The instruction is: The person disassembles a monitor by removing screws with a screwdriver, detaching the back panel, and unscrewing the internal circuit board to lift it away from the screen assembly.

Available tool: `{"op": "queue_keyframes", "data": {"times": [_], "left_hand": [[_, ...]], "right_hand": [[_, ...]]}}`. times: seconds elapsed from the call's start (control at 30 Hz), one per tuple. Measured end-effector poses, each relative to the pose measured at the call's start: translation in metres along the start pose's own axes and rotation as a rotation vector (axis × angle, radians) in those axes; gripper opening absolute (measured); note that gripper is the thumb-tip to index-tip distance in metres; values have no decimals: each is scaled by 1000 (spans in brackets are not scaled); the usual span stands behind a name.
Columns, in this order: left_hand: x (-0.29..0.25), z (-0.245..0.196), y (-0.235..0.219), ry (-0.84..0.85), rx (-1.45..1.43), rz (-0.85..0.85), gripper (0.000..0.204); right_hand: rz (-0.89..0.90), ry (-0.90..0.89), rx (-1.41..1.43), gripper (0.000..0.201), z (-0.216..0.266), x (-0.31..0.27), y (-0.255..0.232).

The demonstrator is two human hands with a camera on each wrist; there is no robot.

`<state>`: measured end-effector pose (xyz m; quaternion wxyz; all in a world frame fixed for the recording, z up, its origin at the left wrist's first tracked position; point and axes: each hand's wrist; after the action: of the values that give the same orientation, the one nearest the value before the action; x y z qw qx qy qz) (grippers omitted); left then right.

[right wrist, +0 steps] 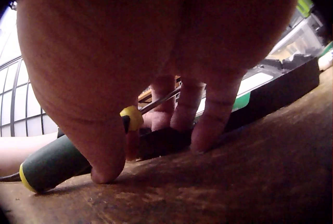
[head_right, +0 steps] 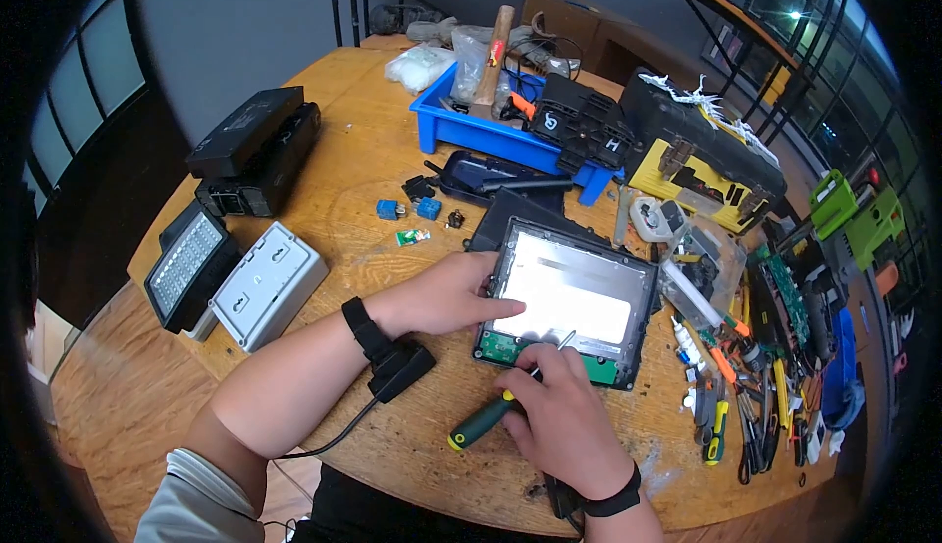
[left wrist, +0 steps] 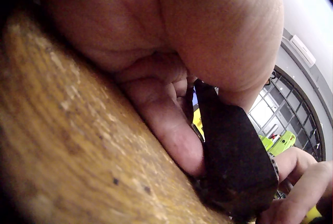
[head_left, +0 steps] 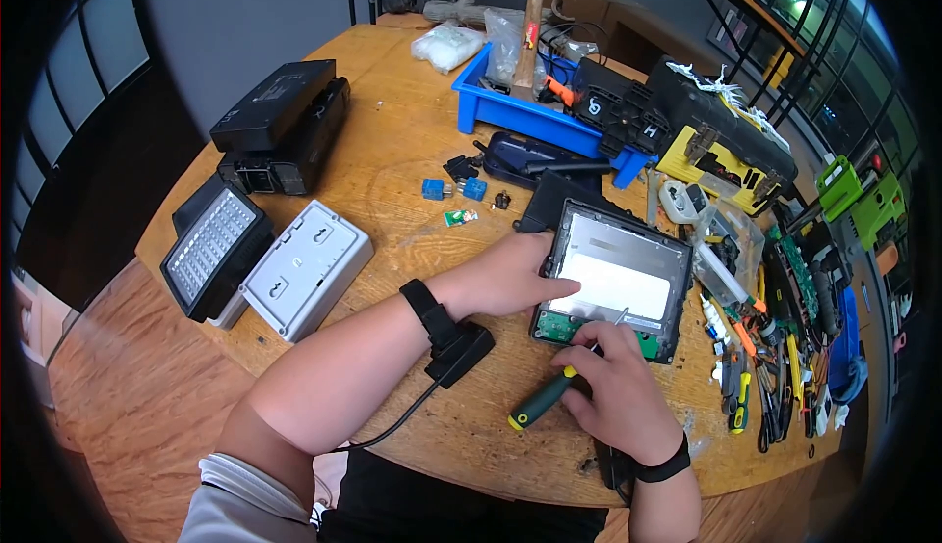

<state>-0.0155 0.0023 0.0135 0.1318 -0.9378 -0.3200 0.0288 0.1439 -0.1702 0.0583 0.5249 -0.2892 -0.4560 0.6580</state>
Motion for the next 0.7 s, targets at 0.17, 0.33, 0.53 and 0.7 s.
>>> {"op": "queue_keyframes", "data": {"times": [0.17,0.33,0.53,0.7], "left_hand": [[0,0,0,-8,3,-9,40],[-1,-4,-1,-11,8,1,41],[-1,-3,0,-1,31,-12,41],[-1,-5,-1,-8,34,-10,42]], "right_hand": [[0,-2,-4,34,0,0,0],[2,-7,-7,34,-1,0,0],[6,5,-10,33,0,0,0],[13,11,-15,33,0,0,0]]}}
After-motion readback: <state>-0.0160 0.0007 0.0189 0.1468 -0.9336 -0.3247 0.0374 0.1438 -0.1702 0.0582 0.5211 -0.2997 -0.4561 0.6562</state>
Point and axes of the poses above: each hand's wrist, its own x-axis towards the middle knuckle, its own y-axis out of the palm, z = x × y
